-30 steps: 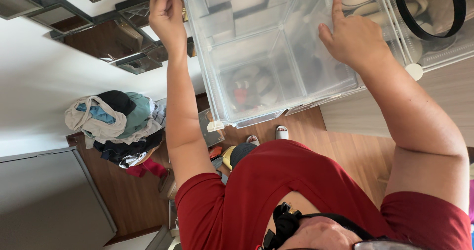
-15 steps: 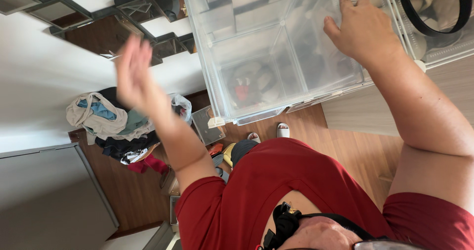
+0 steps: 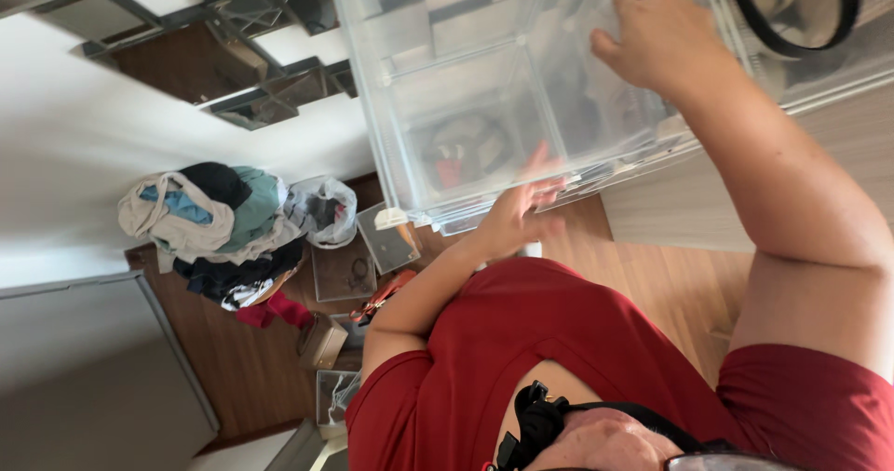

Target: The person sits on a bed handling small items in a clear container on a side table, then stands and assembles a clear plastic storage cube, fitting panels together and pressing white corner clips into place by hand to build the organizer.

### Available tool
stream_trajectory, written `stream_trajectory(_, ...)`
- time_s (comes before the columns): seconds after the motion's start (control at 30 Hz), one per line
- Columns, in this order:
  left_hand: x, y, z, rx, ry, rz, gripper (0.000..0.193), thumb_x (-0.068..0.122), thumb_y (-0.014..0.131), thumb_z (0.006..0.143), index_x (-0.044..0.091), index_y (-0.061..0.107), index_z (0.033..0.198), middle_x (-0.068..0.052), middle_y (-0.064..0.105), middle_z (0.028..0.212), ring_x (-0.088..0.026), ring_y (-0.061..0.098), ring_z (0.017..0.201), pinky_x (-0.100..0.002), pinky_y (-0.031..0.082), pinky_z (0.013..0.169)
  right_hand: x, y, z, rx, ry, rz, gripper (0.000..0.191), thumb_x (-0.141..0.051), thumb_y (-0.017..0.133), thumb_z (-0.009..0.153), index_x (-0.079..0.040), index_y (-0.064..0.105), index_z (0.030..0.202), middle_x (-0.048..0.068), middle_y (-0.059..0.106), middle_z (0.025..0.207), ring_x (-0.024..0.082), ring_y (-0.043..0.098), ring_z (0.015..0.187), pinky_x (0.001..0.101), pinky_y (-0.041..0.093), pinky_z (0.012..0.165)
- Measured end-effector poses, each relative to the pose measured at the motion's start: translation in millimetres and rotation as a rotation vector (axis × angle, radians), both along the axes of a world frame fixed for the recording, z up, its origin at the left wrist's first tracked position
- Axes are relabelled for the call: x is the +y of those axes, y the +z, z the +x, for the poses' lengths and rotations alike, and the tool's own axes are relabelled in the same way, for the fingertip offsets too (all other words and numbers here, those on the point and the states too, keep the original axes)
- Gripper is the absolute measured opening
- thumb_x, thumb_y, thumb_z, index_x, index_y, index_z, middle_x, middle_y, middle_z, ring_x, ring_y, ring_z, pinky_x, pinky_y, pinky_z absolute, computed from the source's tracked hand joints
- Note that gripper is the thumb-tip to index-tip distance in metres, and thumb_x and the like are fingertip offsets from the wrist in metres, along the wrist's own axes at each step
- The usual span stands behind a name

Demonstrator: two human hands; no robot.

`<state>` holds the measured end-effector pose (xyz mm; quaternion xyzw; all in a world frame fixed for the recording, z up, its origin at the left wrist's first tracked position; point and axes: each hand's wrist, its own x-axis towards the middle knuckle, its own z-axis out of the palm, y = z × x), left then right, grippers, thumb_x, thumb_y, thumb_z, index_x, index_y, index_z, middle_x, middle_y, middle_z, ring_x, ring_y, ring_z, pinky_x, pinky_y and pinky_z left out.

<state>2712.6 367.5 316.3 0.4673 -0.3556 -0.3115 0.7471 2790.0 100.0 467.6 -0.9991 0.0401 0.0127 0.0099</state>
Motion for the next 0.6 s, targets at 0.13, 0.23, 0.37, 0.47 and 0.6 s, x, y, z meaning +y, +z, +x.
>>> stream_trajectory(0.13,-46,3,9,0.213,0.068,-0.149,0.122,0.038,0.077,0.095,0.023,-0.021,0.167,-0.020,0.014,0.175,-0.038,0.039,0.153,-0.056,0.039,0.121,-4,8,-1,0.029,0.004,0.069,0.071,-0.037,0.060,0.099,0.007,0.047,0.153,0.029,0.070,0.107,0.047,0.066,0.100,0.0556,0.052,0.087)
stream_trajectory(0.23,-65,19,17,0.186,0.137,-0.257,0.115,0.031,0.070,0.102,0.025,-0.027,0.164,-0.023,0.014,0.174,-0.040,0.046,0.148,-0.056,0.043,0.121,-8,10,-1,0.041,0.027,0.152,0.073,-0.033,0.061,0.099,0.011,0.044,0.154,0.033,0.068,0.108,0.048,0.065,0.103,0.0547,0.052,0.092)
stream_trajectory(0.37,-71,33,19,0.236,0.149,-0.260,0.104,0.018,0.056,0.108,0.030,-0.033,0.161,-0.028,0.018,0.172,-0.041,0.052,0.141,-0.053,0.048,0.116,-14,4,0,-0.014,0.050,0.203,0.069,-0.032,0.063,0.096,0.007,0.047,0.151,0.036,0.063,0.115,0.050,0.061,0.107,0.0542,0.050,0.091)
stream_trajectory(0.47,-69,38,18,0.302,0.117,-0.261,0.100,0.011,0.050,0.109,0.032,-0.033,0.161,-0.032,0.026,0.167,-0.042,0.055,0.137,-0.053,0.049,0.113,-21,1,5,-0.017,0.061,0.195,0.060,-0.032,0.062,0.098,0.002,0.055,0.147,0.036,0.063,0.116,0.050,0.061,0.106,0.0535,0.050,0.091)
stream_trajectory(0.6,-68,38,18,0.300,0.142,-0.261,0.097,0.006,0.048,0.110,0.031,-0.030,0.162,-0.032,0.031,0.165,-0.042,0.056,0.138,-0.055,0.049,0.114,-35,1,25,-0.161,0.148,0.262,0.049,-0.029,0.062,0.099,0.003,0.066,0.136,0.028,0.071,0.101,0.044,0.067,0.099,0.0508,0.053,0.090)
